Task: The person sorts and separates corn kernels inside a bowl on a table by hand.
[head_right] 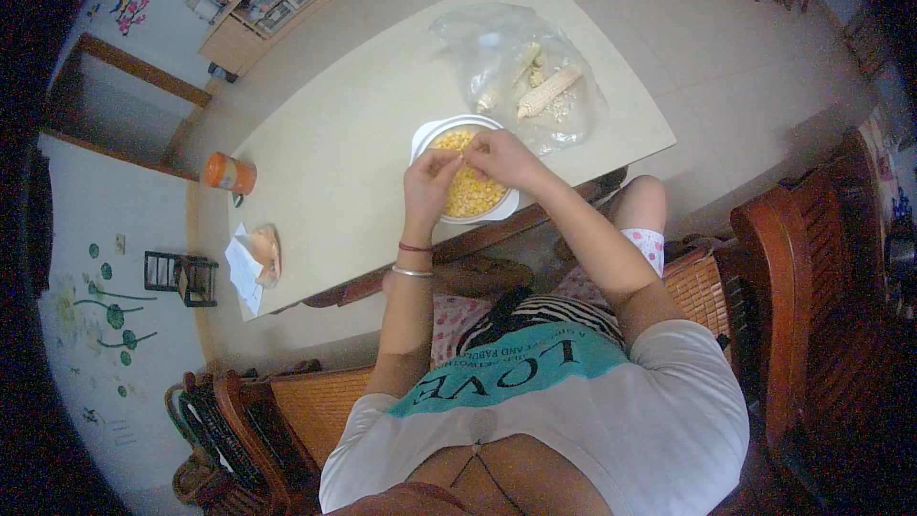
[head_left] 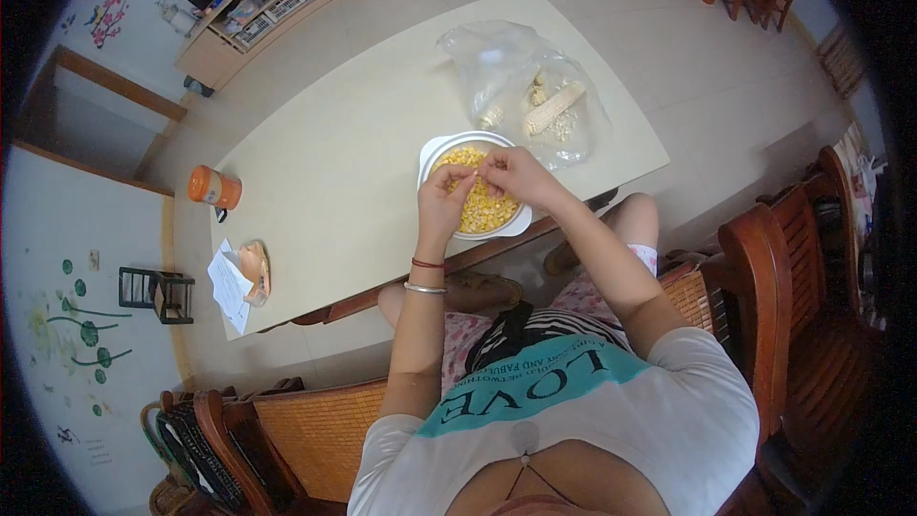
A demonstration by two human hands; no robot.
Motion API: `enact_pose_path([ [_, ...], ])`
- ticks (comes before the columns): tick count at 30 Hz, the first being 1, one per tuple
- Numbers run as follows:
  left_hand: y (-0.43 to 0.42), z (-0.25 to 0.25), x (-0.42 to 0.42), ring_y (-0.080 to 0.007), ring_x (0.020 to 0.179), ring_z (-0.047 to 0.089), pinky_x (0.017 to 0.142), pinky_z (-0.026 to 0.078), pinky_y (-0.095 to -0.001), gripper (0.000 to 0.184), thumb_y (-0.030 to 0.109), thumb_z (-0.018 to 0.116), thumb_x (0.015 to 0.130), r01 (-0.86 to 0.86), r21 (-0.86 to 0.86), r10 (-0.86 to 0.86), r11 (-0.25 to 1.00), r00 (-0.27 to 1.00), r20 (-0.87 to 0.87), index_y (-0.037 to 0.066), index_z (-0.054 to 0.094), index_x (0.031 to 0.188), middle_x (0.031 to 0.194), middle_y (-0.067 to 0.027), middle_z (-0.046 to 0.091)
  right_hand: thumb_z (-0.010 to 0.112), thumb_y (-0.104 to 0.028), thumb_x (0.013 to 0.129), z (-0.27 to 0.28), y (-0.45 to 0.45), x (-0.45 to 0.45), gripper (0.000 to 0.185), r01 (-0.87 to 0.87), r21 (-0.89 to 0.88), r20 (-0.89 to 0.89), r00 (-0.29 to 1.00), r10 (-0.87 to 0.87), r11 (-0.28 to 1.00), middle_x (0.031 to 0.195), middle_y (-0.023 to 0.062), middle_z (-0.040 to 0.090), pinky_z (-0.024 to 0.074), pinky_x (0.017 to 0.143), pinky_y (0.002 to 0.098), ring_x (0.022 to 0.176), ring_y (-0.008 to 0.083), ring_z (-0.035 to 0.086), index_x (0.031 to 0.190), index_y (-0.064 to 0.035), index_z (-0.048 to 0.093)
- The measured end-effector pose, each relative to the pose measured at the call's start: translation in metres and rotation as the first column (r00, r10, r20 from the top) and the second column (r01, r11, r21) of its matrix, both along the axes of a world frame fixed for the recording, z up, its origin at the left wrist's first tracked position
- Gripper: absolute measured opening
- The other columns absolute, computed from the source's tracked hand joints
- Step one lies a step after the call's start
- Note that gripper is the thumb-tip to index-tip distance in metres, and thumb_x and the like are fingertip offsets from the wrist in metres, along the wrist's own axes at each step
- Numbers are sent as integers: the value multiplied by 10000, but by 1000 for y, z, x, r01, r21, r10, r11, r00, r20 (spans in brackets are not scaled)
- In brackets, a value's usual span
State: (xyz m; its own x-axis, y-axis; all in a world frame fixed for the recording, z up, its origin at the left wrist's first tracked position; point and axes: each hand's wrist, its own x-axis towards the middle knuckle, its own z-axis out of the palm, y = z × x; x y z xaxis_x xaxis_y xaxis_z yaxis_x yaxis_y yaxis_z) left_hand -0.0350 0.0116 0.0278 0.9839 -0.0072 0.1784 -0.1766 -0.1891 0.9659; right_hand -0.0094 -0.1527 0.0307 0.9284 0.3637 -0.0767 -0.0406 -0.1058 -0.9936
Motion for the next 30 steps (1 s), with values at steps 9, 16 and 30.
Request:
enact_pose_path([
  [9, 3, -5, 2, -116, 796, 591, 752, 477, -252, 85, 31, 675, 776, 19, 41, -21, 999, 998, 51, -26, 639, 827, 838, -63, 645, 573, -85, 852, -3, 2, 4, 112, -23, 67, -75, 997, 28, 997, 670, 26, 577, 443, 533, 211, 568, 76, 534, 795, 8, 596],
  [16, 1, 5, -3, -122, 806, 600, 767, 478, -259, 81, 32, 649, 797, -37, 132, 31, 991, 999, 45, -20, 648, 859, 875, -70, 656, 500, -46, 853, -4, 0, 4, 91, 53, 115, -38, 998, -49, 992, 655, 40, 565, 442, 530, 222, 569, 98, 538, 810, -12, 573],
  [30, 3, 2, -5, -146, 894, 589, 834, 454, -259, 129, -14, 502, 878, -278, -220, 312, 935, 940, 136, -21, 618, 933, 931, -78, 636, 543, -99, 810, 12, -41, 6, 196, 293, -260, 452, 879, -152, 920, 843, 119, 658, 487, 708, 303, 793, 202, 627, 960, -14, 637],
])
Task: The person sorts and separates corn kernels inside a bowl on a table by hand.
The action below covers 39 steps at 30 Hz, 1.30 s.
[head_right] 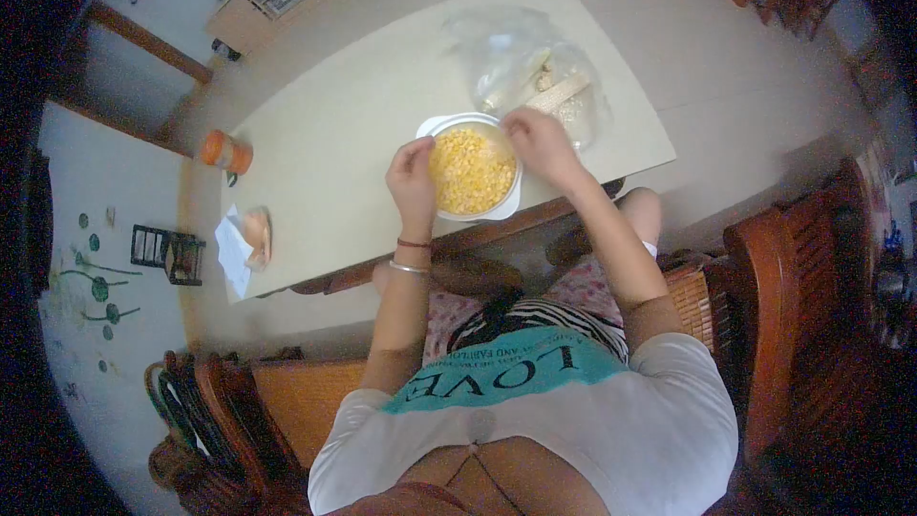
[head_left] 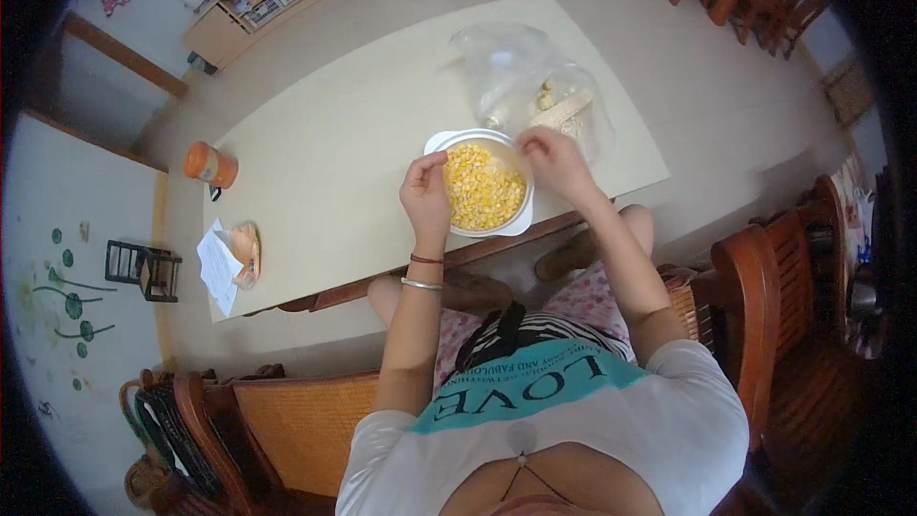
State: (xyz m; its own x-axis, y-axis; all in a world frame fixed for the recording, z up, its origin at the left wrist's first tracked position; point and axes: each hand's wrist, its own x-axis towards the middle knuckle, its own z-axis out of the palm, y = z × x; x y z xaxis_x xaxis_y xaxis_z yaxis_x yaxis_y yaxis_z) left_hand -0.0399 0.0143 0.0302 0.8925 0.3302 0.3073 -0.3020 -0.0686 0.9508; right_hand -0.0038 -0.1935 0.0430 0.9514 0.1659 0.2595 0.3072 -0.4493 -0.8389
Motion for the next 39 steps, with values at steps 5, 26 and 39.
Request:
enact_pose_path([
  [5, 5, -7, 3, -116, 853, 582, 795, 457, -238, 130, -27, 496, 875, 42, -110, -44, 993, 999, -15, -25, 619, 919, 906, -72, 635, 544, -70, 758, 15, 42, -19, 189, -667, -397, -333, 745, 578, 630, 802, 144, 655, 488, 718, 358, 768, 276, 637, 885, -72, 683],
  [26, 3, -7, -1, -112, 829, 582, 774, 460, -236, 110, -30, 505, 876, 26, -51, -25, 998, 999, 24, -17, 613, 887, 880, -60, 633, 520, -99, 755, -9, 78, 25, 193, -445, -787, -325, 888, 325, 427, 832, 212, 648, 497, 725, 407, 800, 340, 636, 787, 14, 674],
  [39, 2, -11, 1, -111, 806, 576, 757, 457, -237, 99, -35, 507, 862, 32, 15, -33, 999, 998, 59, -15, 604, 860, 860, -54, 627, 463, -357, 886, -71, 77, 58, 456, -566, -382, -629, 738, 244, 730, 1048, 179, 608, 476, 746, 393, 909, 250, 600, 1171, -14, 554],
])
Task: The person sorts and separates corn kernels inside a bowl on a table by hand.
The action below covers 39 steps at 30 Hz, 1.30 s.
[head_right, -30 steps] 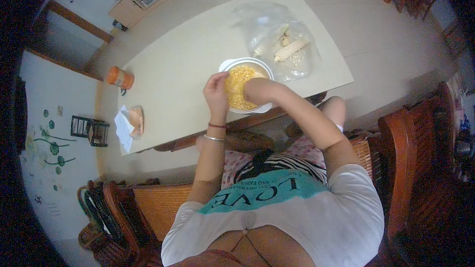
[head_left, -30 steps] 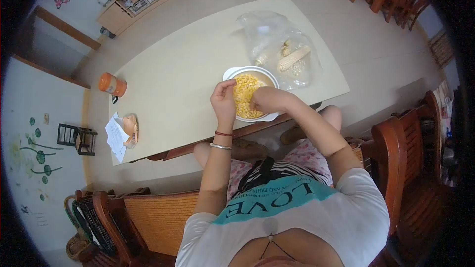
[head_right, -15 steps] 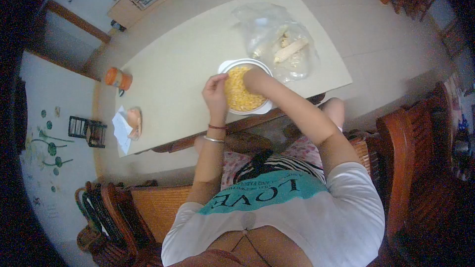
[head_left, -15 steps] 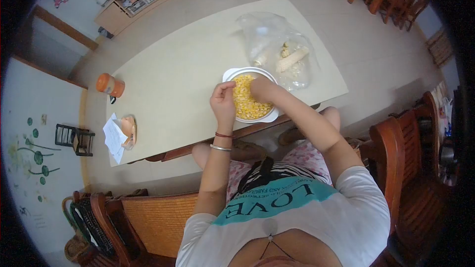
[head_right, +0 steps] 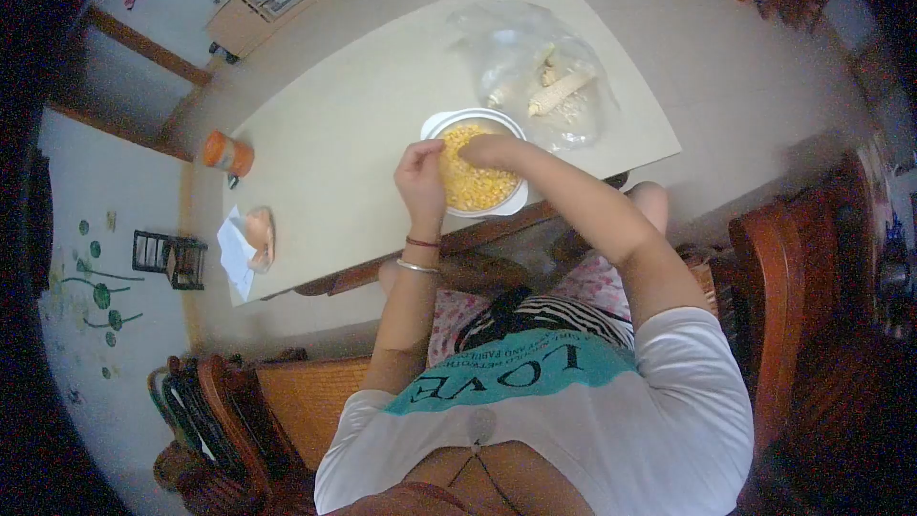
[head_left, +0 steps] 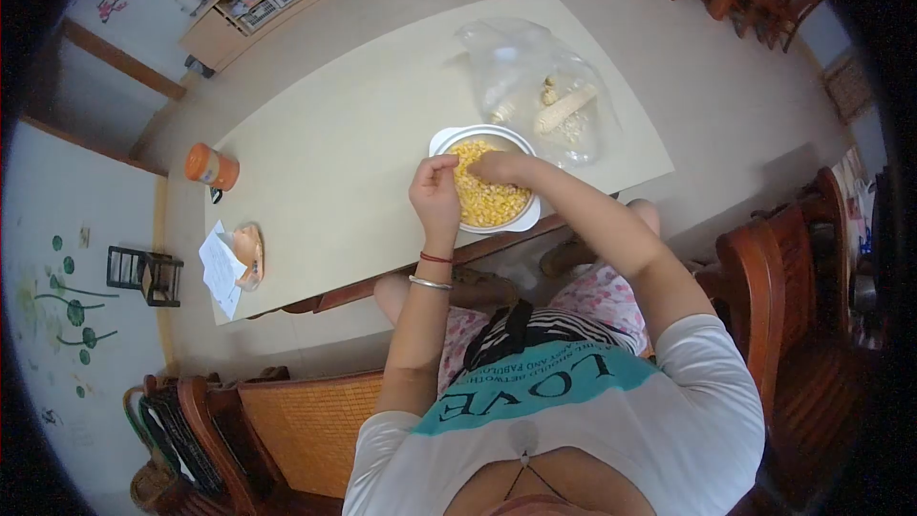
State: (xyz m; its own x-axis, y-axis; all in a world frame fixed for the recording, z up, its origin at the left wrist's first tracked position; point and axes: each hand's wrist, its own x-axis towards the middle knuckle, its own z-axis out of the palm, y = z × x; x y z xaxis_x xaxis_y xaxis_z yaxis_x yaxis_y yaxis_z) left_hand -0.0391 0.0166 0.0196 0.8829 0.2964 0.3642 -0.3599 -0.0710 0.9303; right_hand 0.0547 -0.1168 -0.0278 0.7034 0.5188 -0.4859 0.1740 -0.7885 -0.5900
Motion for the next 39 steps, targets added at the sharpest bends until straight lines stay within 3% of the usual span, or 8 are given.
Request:
enact_pose_path([
  [4, 0, -2, 0, -116, 822, 581, 769, 460, -245, 98, -7, 529, 857, 7, -19, -7, 1000, 999, -34, -19, 626, 858, 857, -60, 643, 399, -412, 917, 23, 5, -5, 536, 261, 42, -336, 913, -232, 964, 1239, 155, 530, 458, 811, 383, 1049, 256, 550, 1269, -14, 471],
  [13, -2, 4, -1, -121, 858, 569, 780, 452, -241, 107, -46, 502, 860, -43, -59, 43, 997, 999, 3, -8, 600, 841, 857, -50, 615, 501, -457, 883, 43, 7, -15, 617, 441, 114, -483, 808, -338, 890, 1257, 160, 495, 444, 807, 371, 1048, 216, 496, 1314, -22, 421],
  [16, 0, 16, -3, -188, 878, 575, 775, 460, -288, 86, -40, 533, 825, -179, 196, 157, 964, 980, 122, 5, 604, 840, 848, -78, 612, 511, -476, 880, 29, 6, -11, 405, 483, 205, -531, 786, -318, 851, 726, 10, 458, 277, 409, 258, 511, 107, 357, 982, -87, 561],
  [19, 18, 4, 2, -268, 844, 564, 750, 459, -357, 76, -18, 574, 771, -152, 516, 102, 843, 987, 124, 16, 606, 832, 824, -115, 601, 525, -450, 872, 19, 5, -1, 544, 414, 158, -484, 824, -295, 897, 1141, 121, 541, 453, 764, 366, 983, 186, 514, 1226, -37, 500],
  [22, 23, -4, 4, -311, 793, 547, 730, 443, -403, 65, 9, 604, 729, -72, 700, 15, 710, 996, 87, 19, 611, 793, 815, -132, 594, 530, -454, 867, 46, 3, -12, 515, 458, 180, -545, 783, -300, 870, 1054, 100, 540, 451, 695, 363, 899, 166, 501, 1183, -49, 525],
  [28, 21, -9, 1, -315, 790, 552, 747, 432, -409, 33, 24, 632, 710, 8, 731, -51, 683, 998, 37, 21, 619, 740, 779, -120, 585, 536, -469, 855, 30, 4, -7, 536, 469, 195, -516, 796, -316, 861, 988, 85, 535, 434, 583, 333, 794, 165, 485, 1183, -45, 519],
  [31, 21, -7, 0, -309, 798, 549, 769, 417, -410, 50, 36, 646, 703, 30, 755, -54, 656, 999, 7, 31, 622, 748, 767, -115, 574, 535, -457, 872, 30, 3, -9, 357, 476, 246, -522, 799, -298, 845, 710, -7, 435, 332, 453, 264, 586, 102, 403, 934, -107, 560],
  [39, 19, -5, 0, -295, 830, 539, 812, 379, -405, 43, 62, 642, 714, 49, 793, -20, 607, 999, -47, 54, 603, 730, 778, -100, 566, 526, -448, 873, 28, 4, -8, 360, 491, 239, -509, 798, -322, 838, 758, -4, 501, 352, 466, 266, 619, 98, 450, 979, -108, 579],
])
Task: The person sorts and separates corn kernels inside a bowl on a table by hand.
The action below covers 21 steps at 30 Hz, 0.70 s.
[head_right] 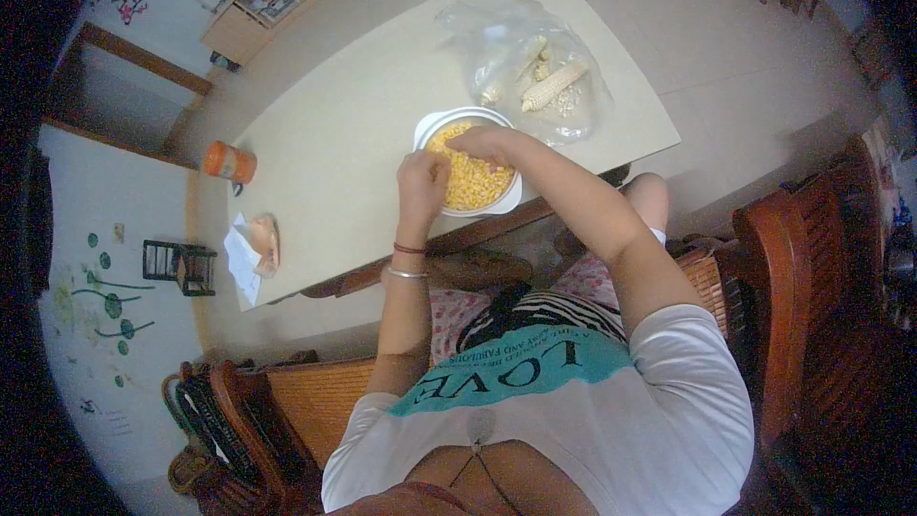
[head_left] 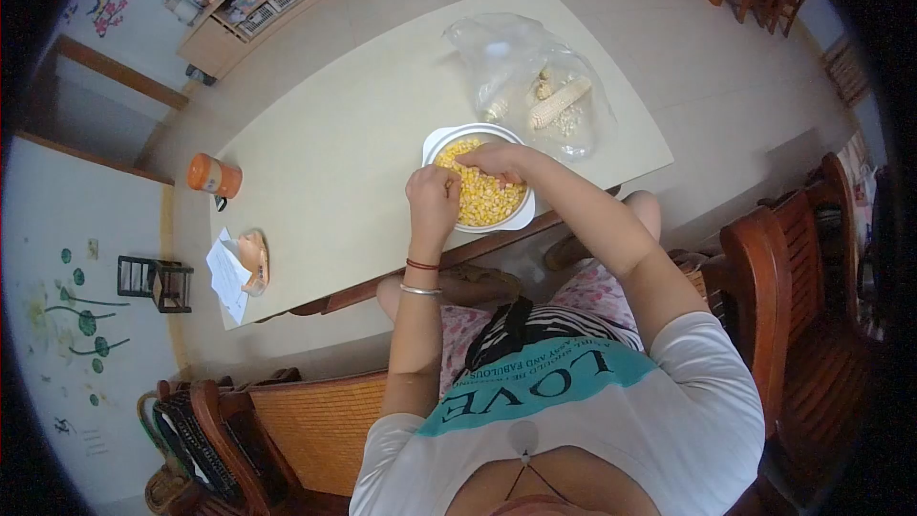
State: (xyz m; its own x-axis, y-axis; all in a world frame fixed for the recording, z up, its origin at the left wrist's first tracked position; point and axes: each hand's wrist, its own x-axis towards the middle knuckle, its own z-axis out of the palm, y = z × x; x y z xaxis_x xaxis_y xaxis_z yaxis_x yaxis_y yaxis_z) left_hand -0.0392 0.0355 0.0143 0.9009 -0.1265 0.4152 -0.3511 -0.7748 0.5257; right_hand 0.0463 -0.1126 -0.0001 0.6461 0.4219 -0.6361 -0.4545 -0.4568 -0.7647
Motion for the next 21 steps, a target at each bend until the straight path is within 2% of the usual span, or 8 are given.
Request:
enact_pose_path([
  [7, 1, 0, 1, -296, 818, 532, 806, 378, -405, 46, 65, 637, 719, 21, 72, -23, 997, 999, 30, 47, 594, 722, 777, -101, 565, 518, -456, 871, -2, 1, 1, 391, 11, 17, -23, 1000, -10, 1000, 823, 9, 553, 383, 520, 280, 631, 104, 483, 1028, -102, 578],
  [16, -1, 2, 1, -298, 805, 530, 805, 375, -412, 44, 59, 618, 732, 7, 65, -6, 998, 1000, -4, 40, 579, 727, 770, -108, 558, 527, -454, 871, 11, -3, -3, 421, 32, 18, -39, 999, -32, 999, 862, 22, 557, 380, 528, 283, 654, 117, 487, 1065, -82, 561],
  [19, -4, 7, -2, -293, 823, 535, 840, 367, -405, 32, 58, 613, 743, -38, 101, 42, 994, 999, -30, 45, 586, 753, 786, -103, 566, 533, -450, 870, 14, -3, -5, 425, 57, 113, -87, 995, -47, 992, 799, 19, 543, 368, 499, 276, 594, 111, 465, 1070, -75, 558],
  [21, -9, 13, -5, -289, 838, 538, 860, 358, -400, 31, 62, 611, 750, 37, 62, -45, 997, 992, 117, 50, 601, 777, 802, -98, 572, 529, -450, 872, 25, -6, -7, 412, 27, 85, -70, 997, -21, 996, 746, 13, 526, 348, 466, 265, 546, 103, 445, 1047, -78, 563],
])
